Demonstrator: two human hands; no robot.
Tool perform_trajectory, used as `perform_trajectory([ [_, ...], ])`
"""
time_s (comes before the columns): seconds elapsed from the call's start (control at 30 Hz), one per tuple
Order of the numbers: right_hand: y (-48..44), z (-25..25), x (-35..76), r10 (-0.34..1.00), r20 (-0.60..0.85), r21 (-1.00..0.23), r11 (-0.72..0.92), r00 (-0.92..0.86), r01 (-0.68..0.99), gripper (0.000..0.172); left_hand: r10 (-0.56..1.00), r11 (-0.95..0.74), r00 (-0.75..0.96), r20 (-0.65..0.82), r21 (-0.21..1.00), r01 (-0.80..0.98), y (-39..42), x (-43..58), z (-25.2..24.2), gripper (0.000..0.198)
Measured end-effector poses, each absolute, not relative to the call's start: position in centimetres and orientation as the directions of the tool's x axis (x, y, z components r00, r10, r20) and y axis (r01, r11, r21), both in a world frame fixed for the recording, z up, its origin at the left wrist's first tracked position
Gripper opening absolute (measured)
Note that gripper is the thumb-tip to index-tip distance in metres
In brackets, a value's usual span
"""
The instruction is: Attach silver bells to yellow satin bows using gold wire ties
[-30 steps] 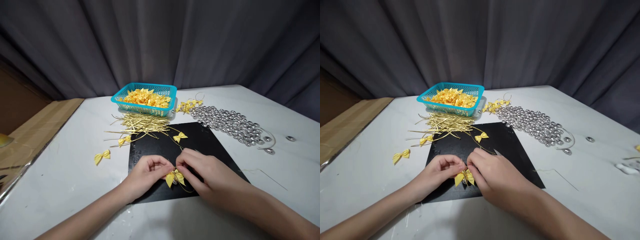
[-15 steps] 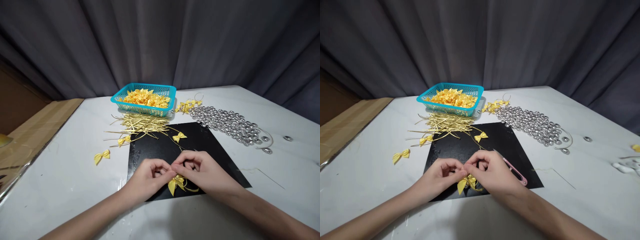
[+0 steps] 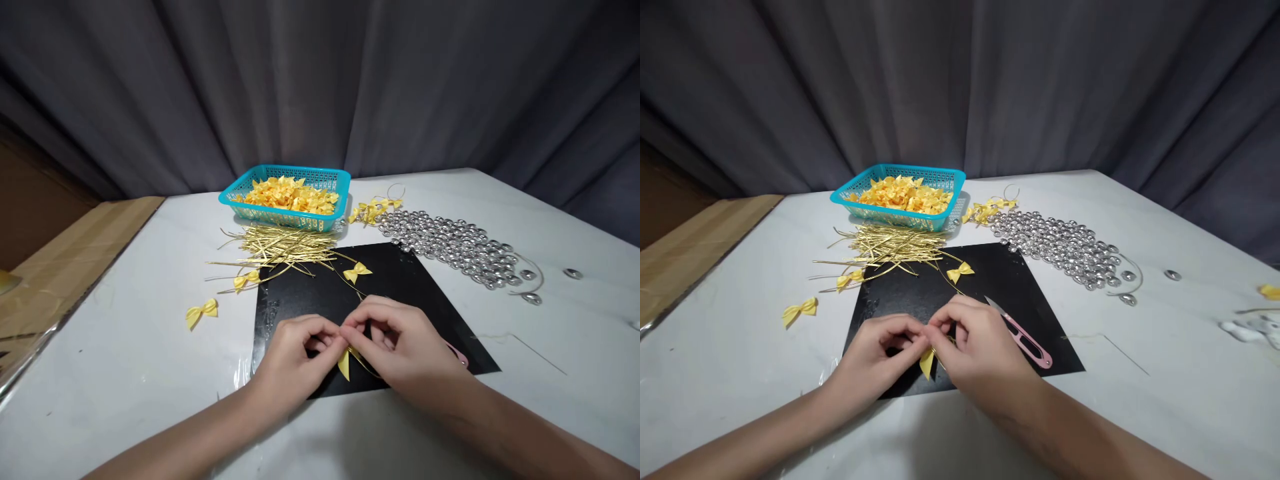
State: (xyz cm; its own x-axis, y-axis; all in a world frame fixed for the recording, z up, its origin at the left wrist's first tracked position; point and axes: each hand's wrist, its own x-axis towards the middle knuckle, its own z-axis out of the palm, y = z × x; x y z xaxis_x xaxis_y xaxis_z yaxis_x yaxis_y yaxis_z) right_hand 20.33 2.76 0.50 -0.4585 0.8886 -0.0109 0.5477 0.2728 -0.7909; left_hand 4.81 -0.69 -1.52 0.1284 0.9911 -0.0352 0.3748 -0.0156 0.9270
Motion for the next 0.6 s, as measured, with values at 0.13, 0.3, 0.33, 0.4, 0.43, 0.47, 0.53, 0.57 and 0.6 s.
perform_trajectory([
  [0.13, 2.76, 0.33, 20.47, 0.829, 0.108, -0.729, 0.442, -0.549, 0.523, 0.013, 0.993, -0.022, 0.119, -0.02, 0.94, 0.342, -0.54, 4.79, -1.49, 0.02],
  [0.3, 2.78, 0.3, 20.4, 0.838, 0.141, -0.796, 0.412, -0.528, 0.442, 0.014, 0.983, -0.138, 0.167, 0.078, 0.912, 0.386, -0.38, 4.67, -1.33, 0.019],
  [0.33, 2.81, 0.35, 20.35, 0.845, 0.154, -0.808, 0.406, -0.512, 0.427, 0.014, 0.979, -0.161, 0.18, 0.094, 0.902, 0.401, -0.39, 4.65, -1.32, 0.019],
  [0.4, 2.96, 0.49, 20.27, 0.856, 0.17, -0.827, 0.393, -0.488, 0.402, 0.015, 0.973, -0.194, 0.201, 0.116, 0.885, 0.424, -0.43, 4.62, -1.33, 0.018],
  [0.43, 3.07, 0.57, 20.23, 0.865, 0.16, -0.838, 0.373, -0.475, 0.398, 0.015, 0.971, -0.202, 0.204, 0.123, 0.881, 0.429, -0.46, 4.59, -1.35, 0.018],
  [0.47, 3.2, 0.65, 20.22, 0.877, 0.138, -0.851, 0.343, -0.46, 0.398, 0.014, 0.972, -0.203, 0.201, 0.126, 0.879, 0.432, -0.48, 4.55, -1.39, 0.018],
  [0.53, 3.45, 0.77, 20.23, 0.889, 0.073, -0.871, 0.278, -0.452, 0.406, 0.012, 0.975, -0.197, 0.181, 0.13, 0.882, 0.427, -0.51, 4.48, -1.5, 0.018],
  [0.57, 3.54, 0.79, 20.26, 0.887, 0.048, -0.875, 0.259, -0.46, 0.408, 0.012, 0.976, -0.194, 0.171, 0.133, 0.885, 0.423, -0.52, 4.44, -1.56, 0.017],
  [0.6, 3.58, 0.78, 20.31, 0.879, 0.039, -0.876, 0.259, -0.475, 0.407, 0.011, 0.977, -0.195, 0.16, 0.14, 0.887, 0.418, -0.53, 4.41, -1.63, 0.017],
])
